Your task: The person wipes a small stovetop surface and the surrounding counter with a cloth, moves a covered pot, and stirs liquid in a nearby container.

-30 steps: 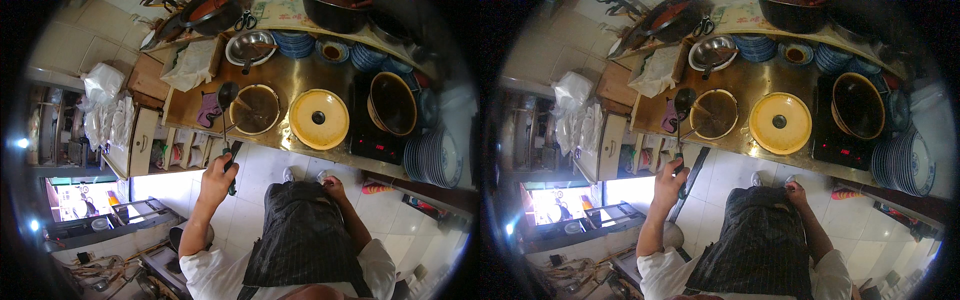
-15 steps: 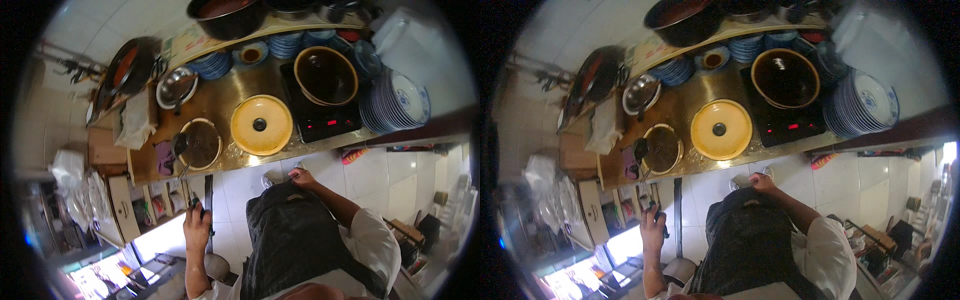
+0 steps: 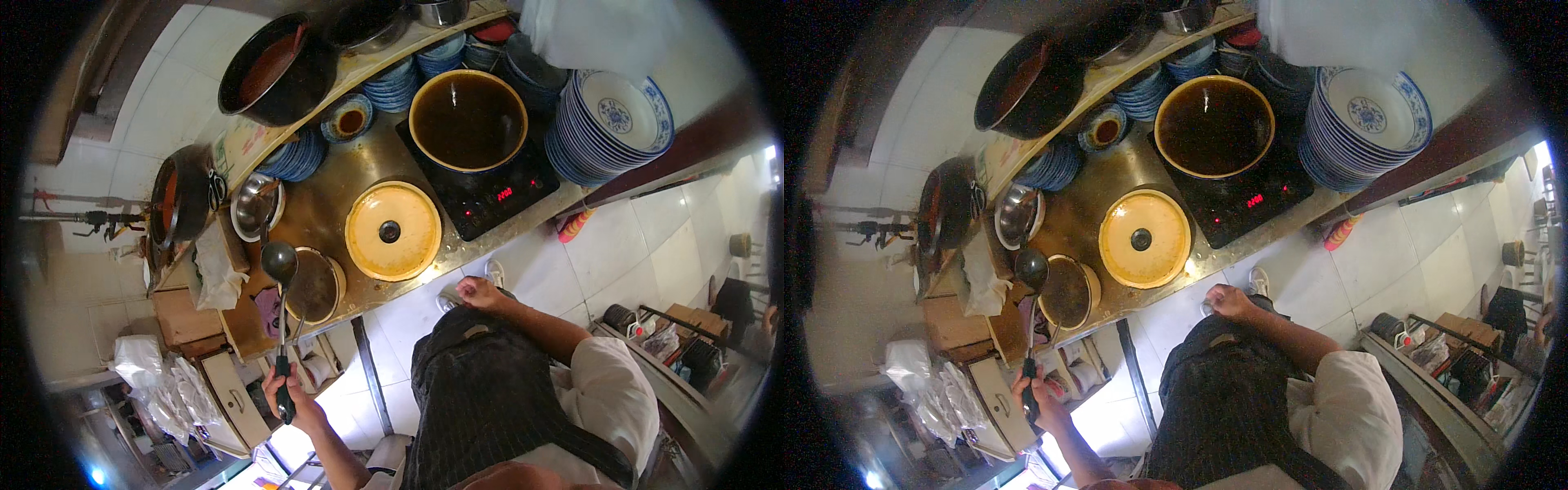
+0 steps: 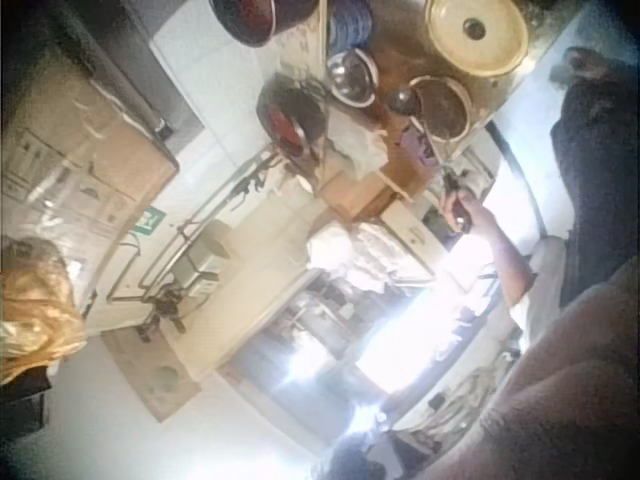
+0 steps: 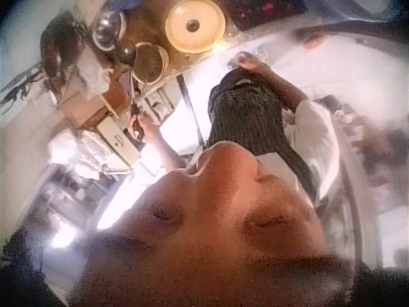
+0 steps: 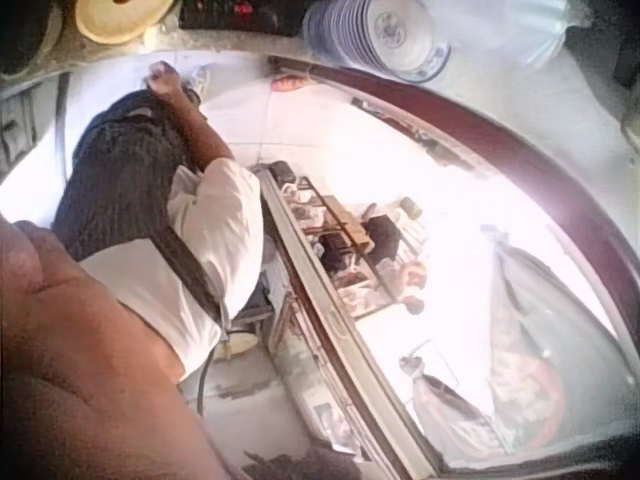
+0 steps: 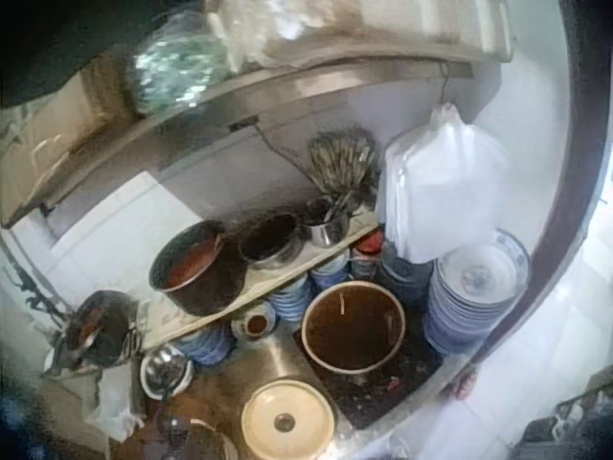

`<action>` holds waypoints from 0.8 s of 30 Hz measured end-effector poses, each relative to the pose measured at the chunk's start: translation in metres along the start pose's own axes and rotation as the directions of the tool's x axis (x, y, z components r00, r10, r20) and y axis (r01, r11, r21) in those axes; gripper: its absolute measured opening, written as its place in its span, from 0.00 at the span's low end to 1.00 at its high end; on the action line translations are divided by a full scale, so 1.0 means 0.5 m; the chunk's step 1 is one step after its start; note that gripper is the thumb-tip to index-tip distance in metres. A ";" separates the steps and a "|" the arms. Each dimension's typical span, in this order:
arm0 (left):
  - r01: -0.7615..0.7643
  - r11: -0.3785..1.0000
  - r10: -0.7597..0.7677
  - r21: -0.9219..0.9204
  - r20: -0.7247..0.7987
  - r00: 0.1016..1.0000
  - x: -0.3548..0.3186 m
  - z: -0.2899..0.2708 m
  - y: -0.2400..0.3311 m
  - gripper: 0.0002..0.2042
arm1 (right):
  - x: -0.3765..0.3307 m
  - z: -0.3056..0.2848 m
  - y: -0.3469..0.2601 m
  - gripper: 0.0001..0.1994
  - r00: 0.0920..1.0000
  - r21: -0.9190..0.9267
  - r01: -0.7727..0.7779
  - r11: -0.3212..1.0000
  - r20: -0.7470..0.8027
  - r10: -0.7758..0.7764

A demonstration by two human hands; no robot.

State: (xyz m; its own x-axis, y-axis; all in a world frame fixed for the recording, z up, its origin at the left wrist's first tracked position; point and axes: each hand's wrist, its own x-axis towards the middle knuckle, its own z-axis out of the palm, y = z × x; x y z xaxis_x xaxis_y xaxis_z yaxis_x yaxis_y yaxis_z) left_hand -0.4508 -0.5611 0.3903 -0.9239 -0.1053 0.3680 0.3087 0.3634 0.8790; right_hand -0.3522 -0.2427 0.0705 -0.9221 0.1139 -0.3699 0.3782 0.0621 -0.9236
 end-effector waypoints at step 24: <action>0.050 0.916 0.012 -0.398 0.153 0.988 0.236 0.540 -0.150 0.06 | 0.117 0.015 -0.130 0.14 0.971 0.811 -0.236 0.536 0.175 0.163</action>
State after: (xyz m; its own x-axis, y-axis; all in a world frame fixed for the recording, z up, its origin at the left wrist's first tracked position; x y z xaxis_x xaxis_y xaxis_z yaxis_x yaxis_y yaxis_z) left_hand -0.6439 -0.3510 0.2860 -0.9438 0.0420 0.3278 0.3262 -0.0405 0.9444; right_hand -0.4311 -0.2476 0.1080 -0.8482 -0.0524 -0.5271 0.3532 -0.7975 -0.4892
